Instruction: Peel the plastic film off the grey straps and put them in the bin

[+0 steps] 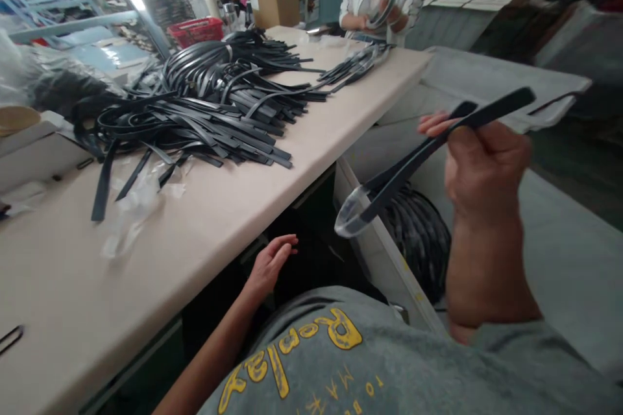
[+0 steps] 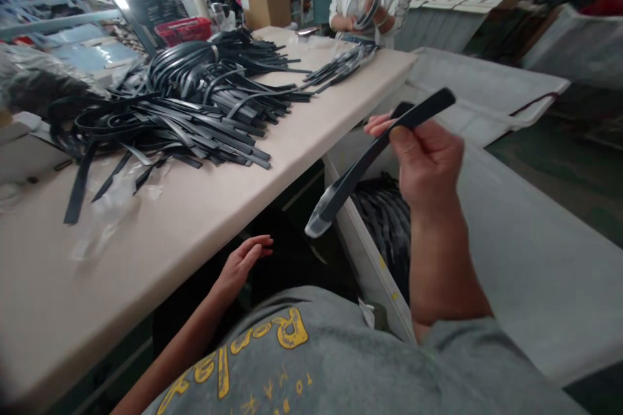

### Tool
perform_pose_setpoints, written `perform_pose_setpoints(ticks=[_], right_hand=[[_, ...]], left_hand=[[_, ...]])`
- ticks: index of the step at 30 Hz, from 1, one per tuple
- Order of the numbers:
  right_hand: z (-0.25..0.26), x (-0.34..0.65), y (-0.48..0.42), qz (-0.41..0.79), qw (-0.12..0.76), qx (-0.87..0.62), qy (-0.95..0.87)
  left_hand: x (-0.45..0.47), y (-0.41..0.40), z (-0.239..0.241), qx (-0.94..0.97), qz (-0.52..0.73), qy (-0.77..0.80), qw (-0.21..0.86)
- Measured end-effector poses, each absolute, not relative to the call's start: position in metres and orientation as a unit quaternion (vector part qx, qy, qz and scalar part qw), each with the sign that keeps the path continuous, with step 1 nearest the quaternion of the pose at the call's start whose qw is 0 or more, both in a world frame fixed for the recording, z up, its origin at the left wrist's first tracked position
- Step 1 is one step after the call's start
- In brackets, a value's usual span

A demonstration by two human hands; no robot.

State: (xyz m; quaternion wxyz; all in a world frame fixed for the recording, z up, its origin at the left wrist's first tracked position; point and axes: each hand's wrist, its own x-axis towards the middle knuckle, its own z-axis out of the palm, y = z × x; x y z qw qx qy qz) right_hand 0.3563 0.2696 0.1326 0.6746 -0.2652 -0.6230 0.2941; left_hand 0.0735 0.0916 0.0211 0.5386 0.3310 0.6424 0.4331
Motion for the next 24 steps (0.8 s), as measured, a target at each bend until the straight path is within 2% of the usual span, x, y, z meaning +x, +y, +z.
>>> perform_pose_setpoints(ticks=[3, 5, 7, 10, 12, 16, 24], right_hand=[[0.152, 0.396, 0.298, 0.163, 0.609, -0.329, -0.703], [0.149, 0.409, 0.326, 0.139, 0.534, -0.349, -0.757], [0.131, 0.411, 0.356, 0.149, 0.461, -0.361, -0.797], [0.092, 0.404, 0.397, 0.153, 0.342, -0.460, -0.805], [0.065, 0.401, 0.414, 0.152, 0.308, -0.521, -0.781], [0.020, 0.401, 0.427, 0.180, 0.336, -0.591, -0.711], [-0.047, 0.398, 0.443, 0.352, 0.440, -0.636, -0.527]], left_hand=[[0.066, 0.087, 0.014, 0.284, 0.434, 0.663, 0.540], [0.064, 0.084, 0.007, 0.277, 0.423, 0.672, 0.540], [0.064, 0.082, 0.001, 0.284, 0.408, 0.673, 0.548], [0.066, 0.079, -0.007, 0.315, 0.377, 0.670, 0.557], [0.066, 0.077, -0.010, 0.345, 0.346, 0.670, 0.559], [0.065, 0.073, -0.012, 0.406, 0.281, 0.672, 0.552], [0.057, 0.072, -0.022, 0.445, 0.244, 0.677, 0.534]])
